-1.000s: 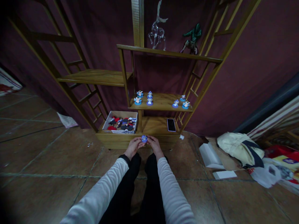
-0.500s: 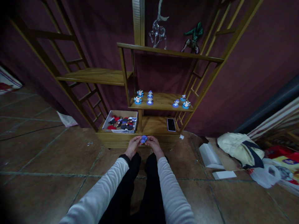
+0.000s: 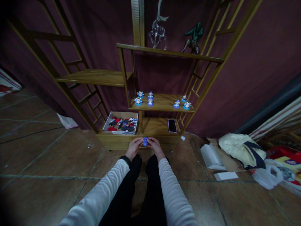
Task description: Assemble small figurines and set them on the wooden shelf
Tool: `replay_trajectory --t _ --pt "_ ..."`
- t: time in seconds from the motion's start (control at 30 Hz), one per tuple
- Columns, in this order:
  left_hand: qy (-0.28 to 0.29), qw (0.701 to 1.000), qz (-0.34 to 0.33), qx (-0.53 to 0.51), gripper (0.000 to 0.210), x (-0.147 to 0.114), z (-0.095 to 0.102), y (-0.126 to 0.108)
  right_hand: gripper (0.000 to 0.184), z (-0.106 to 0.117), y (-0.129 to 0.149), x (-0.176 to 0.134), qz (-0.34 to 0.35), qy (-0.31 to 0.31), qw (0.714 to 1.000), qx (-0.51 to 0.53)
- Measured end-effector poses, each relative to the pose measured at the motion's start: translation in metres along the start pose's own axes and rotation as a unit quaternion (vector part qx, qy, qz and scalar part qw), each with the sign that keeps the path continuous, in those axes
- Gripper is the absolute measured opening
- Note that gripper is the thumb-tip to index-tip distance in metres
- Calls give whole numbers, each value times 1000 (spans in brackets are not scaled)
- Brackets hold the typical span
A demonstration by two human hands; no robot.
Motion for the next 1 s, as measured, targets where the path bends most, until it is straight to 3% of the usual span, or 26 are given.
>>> replay_trajectory --t 0.27,0.43,0.63,1.0 --pt "45 999 17 -10 37 -3 -6 -2 36 2 3 0 16 -15 999 25" --pt "50 999 19 -10 37 -3 -5 -1 36 -5 11 -5 22 17 999 29" --pt "48 998 21 -18 36 -3 -6 0 33 -4 12 -4 26 8 999 43" --pt "17 998 47 31 33 -4 -1 3 30 -3 -5 -3 -41 -12 999 -16"
Point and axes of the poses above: each hand's wrist, its own x-axis towards the middle knuckle, its own z-axis out of the back of the hand, y = z × x, the point moved 9 cm from there along x, towards the middle knuckle, and after that the axes turned 7 degrees about z, right-handed, at the moved point
